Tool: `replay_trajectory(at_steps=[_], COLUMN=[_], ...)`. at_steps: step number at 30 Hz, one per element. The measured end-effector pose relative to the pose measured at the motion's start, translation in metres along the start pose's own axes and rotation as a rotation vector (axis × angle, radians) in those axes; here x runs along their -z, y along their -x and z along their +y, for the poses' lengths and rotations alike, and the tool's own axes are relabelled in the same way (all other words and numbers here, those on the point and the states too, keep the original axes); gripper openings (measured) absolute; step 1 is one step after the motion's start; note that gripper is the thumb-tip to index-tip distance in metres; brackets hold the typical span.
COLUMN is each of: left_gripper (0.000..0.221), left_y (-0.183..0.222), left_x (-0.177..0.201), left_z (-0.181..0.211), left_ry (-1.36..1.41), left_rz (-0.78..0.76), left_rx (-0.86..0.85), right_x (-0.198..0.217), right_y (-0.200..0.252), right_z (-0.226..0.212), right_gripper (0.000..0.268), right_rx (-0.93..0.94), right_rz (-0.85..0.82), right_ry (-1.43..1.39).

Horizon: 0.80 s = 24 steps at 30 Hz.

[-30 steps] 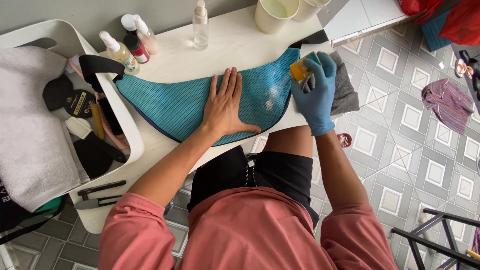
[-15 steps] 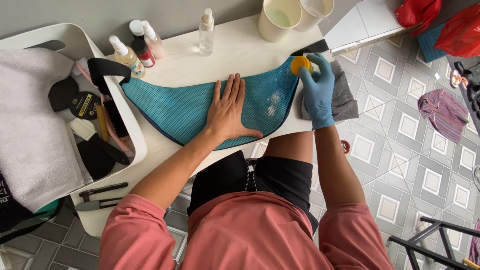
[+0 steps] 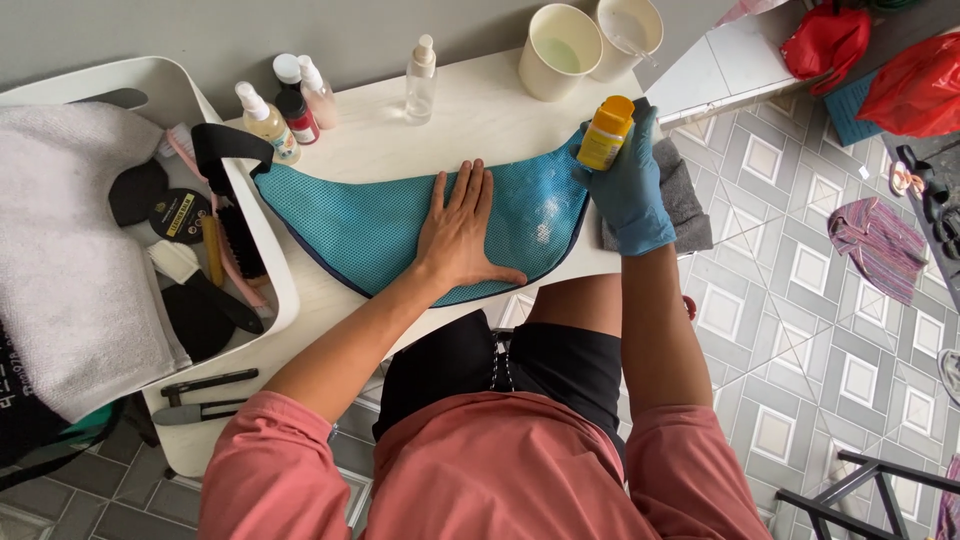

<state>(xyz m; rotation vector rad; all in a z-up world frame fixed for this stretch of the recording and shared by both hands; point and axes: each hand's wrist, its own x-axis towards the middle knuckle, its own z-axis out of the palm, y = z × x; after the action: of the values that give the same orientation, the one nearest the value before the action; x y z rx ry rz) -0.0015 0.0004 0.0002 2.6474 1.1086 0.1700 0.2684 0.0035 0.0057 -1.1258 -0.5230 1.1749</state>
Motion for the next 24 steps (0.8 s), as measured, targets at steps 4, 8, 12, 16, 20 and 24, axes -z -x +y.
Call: replay_trajectory(at_steps=[4, 8, 12, 16, 20, 24], left_gripper=[0.158, 0.166, 0.165, 0.166, 0.166, 0.167], left_y=[0.001, -0.006, -0.008, -0.008, -0.008, -0.008], left_x=[0.002, -0.033, -0.034, -0.035, -0.035, -0.032], left_z=[0.000, -0.008, -0.008, -0.008, -0.007, -0.007], left_ry=[-0.006, -0.176, -0.161, -0.164, -0.169, -0.137], left_rz=[-0.012, 0.115, 0.129, 0.124, 0.123, 0.113], left_rx=[-0.002, -0.028, -0.014, -0.017, -0.014, -0.006], right_x=[-0.008, -0.063, -0.086, -0.110, -0.131, -0.132], right_y=[-0.006, 0.025, 0.018, 0.000, -0.012, -0.041], right_z=[-0.001, -0.033, -0.032, -0.022, -0.015, 0.007], right_gripper=[0.069, 0.053, 0.041, 0.021, 0.014, 0.031], right_rx=[0.171, 0.462, 0.520, 0.586, 0.607, 0.511], right_rz=[-0.126, -0.221, -0.300, -0.284, -0.338, -0.424], right_ry=[0.263, 0.595, 0.580, 0.631, 0.665, 0.598])
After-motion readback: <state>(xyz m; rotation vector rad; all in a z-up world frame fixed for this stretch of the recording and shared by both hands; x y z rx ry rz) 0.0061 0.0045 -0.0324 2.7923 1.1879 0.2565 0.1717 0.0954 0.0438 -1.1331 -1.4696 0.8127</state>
